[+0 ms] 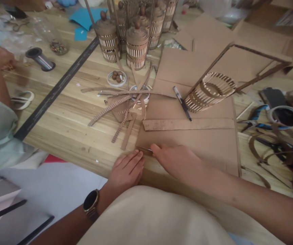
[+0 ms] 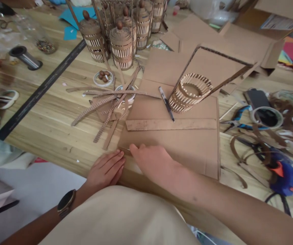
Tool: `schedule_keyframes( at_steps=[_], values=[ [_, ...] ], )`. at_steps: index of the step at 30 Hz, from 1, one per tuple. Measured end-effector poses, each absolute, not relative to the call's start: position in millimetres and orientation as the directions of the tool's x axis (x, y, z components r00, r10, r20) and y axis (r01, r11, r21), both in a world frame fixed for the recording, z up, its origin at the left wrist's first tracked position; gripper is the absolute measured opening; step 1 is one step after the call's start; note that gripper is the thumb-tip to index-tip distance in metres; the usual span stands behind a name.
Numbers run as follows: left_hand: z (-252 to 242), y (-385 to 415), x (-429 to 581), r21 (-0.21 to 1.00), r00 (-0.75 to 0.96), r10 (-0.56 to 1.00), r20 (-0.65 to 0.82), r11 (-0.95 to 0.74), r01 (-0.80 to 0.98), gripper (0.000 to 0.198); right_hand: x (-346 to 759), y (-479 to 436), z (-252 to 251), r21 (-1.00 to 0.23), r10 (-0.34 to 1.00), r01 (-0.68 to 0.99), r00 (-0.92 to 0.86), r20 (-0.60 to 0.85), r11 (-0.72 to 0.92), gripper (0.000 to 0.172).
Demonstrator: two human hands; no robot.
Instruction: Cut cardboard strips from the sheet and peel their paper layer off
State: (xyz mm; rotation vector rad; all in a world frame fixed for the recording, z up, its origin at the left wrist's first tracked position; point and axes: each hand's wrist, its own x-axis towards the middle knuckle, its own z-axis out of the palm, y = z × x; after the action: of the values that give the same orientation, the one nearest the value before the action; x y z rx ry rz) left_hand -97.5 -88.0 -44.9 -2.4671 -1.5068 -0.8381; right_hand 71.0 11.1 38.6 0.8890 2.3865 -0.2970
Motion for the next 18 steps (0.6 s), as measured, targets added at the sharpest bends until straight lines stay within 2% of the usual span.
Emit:
schedule_keyframes(
  at_steps=[18],
  values=[
    [-45.7, -85.3, -94.9, 0.168, 0.317, 0.794, 0.519, -0.458, 0.873, 0.023, 59.4, 10.6, 43.3, 0.071, 0.487, 0.562, -0.639, -0.595, 0.824, 0.027]
  ],
)
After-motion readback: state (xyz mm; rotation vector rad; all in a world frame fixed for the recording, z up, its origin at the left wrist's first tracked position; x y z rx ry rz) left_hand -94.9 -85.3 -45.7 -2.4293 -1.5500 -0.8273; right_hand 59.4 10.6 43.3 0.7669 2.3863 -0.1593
